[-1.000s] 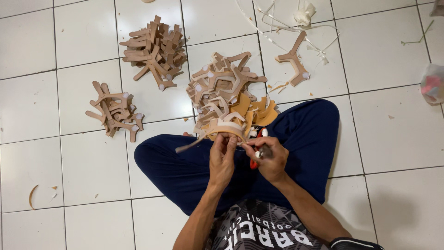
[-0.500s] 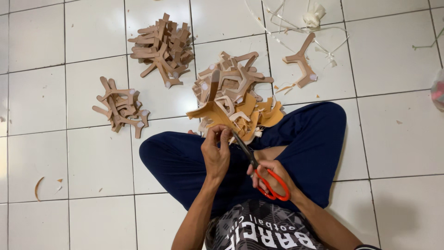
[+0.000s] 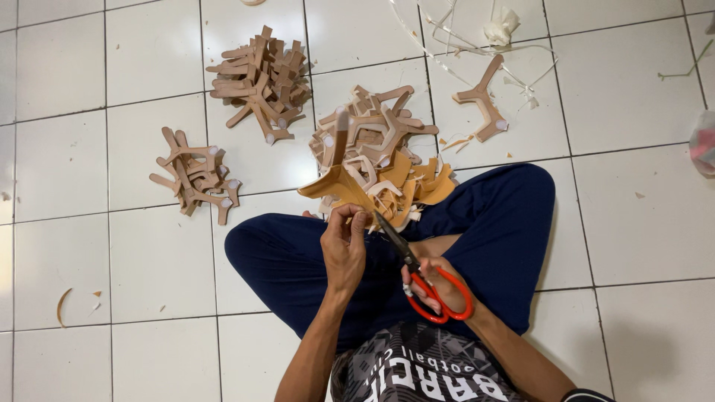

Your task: The person sits on the floor and uses scissors to trim excess material from the edges of light brown shoe sole components. They handle the parts one at a time, cutting along the edges and placing the finished pieces into a pile.

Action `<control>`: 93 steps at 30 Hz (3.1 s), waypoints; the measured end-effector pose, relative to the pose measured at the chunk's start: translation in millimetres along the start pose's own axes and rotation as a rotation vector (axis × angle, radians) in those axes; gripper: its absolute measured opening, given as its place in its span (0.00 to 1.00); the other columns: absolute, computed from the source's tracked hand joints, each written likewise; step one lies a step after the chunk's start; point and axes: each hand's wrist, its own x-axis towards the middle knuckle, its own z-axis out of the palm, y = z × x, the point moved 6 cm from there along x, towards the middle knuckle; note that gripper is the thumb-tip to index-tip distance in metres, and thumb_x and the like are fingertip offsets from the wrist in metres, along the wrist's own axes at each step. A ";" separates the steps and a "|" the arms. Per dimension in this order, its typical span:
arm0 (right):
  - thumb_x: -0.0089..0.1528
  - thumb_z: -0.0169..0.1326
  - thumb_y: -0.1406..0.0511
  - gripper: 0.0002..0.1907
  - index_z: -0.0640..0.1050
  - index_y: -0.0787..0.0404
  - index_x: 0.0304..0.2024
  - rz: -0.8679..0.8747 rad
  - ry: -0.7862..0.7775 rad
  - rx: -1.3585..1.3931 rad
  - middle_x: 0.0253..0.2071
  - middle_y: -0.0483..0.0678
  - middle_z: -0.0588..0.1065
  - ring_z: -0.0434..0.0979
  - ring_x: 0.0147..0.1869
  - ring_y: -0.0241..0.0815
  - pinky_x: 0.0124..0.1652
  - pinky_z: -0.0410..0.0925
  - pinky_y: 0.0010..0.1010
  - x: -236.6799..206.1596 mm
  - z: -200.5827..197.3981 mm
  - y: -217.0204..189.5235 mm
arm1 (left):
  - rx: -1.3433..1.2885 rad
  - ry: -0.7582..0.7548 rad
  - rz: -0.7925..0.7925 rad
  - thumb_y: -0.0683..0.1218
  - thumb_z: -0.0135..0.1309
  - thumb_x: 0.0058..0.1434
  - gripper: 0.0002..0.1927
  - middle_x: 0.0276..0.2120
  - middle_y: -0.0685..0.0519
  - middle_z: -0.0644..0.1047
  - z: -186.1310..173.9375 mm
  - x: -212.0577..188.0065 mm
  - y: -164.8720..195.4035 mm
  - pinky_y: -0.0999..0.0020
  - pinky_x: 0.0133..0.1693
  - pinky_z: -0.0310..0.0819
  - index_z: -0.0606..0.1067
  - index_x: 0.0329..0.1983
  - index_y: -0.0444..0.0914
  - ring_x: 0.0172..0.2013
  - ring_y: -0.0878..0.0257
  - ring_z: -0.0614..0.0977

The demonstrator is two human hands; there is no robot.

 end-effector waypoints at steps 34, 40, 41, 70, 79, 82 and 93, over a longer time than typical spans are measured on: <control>0.60 0.63 0.72 0.12 0.77 0.64 0.46 -0.688 0.633 -0.750 0.41 0.45 0.81 0.81 0.39 0.31 0.41 0.76 0.22 13.3 29.8 -102.5 | -0.052 -0.226 0.060 0.44 0.51 0.73 0.09 0.51 0.51 0.78 31.8 -6.8 14.1 0.72 0.50 0.76 0.76 0.43 0.32 0.50 0.67 0.79; 0.60 0.60 0.70 0.12 0.75 0.64 0.45 -0.429 0.552 -0.322 0.38 0.44 0.80 0.79 0.40 0.29 0.42 0.73 0.21 21.1 0.9 -84.7 | -0.102 -0.299 -0.077 0.42 0.50 0.74 0.07 0.38 0.51 0.77 31.3 -7.4 5.1 0.69 0.45 0.74 0.74 0.46 0.33 0.40 0.63 0.77; 0.60 0.61 0.69 0.11 0.75 0.65 0.44 -0.370 0.573 -0.350 0.35 0.44 0.79 0.78 0.36 0.29 0.37 0.72 0.21 21.2 -2.5 -80.3 | 0.063 -0.256 -0.005 0.42 0.51 0.73 0.06 0.37 0.50 0.78 27.0 -4.7 9.9 0.68 0.43 0.74 0.74 0.45 0.33 0.38 0.62 0.78; 0.59 0.65 0.69 0.16 0.74 0.64 0.46 -0.471 0.527 -0.798 0.36 0.45 0.79 0.80 0.37 0.34 0.39 0.74 0.26 16.8 5.3 -77.4 | 0.230 -0.024 0.196 0.43 0.52 0.73 0.07 0.41 0.46 0.75 5.7 15.4 31.9 0.65 0.46 0.77 0.71 0.47 0.33 0.43 0.56 0.79; 0.54 0.70 0.65 0.25 0.73 0.64 0.49 -0.973 0.534 -1.329 0.39 0.52 0.76 0.78 0.41 0.43 0.40 0.73 0.32 19.5 38.4 -117.7 | -0.322 -0.296 -0.386 0.42 0.55 0.67 0.23 0.42 0.49 0.79 34.1 -3.9 -21.3 0.71 0.46 0.76 0.68 0.64 0.41 0.42 0.65 0.81; 0.54 0.69 0.65 0.27 0.73 0.65 0.52 -0.905 0.631 -1.218 0.40 0.51 0.78 0.79 0.42 0.40 0.41 0.73 0.30 17.8 37.1 -113.4 | -0.344 -0.199 -0.253 0.41 0.56 0.66 0.16 0.42 0.46 0.80 31.0 13.9 -18.2 0.69 0.47 0.80 0.72 0.56 0.33 0.42 0.62 0.84; 0.65 0.51 0.46 0.31 0.79 0.71 0.43 -0.081 0.203 -0.454 0.22 0.44 0.72 0.71 0.18 0.29 0.18 0.67 0.21 16.6 7.2 -38.9 | -0.451 -0.090 -0.217 0.42 0.62 0.63 0.19 0.41 0.47 0.78 -12.8 33.8 8.6 0.67 0.46 0.84 0.68 0.53 0.34 0.43 0.61 0.83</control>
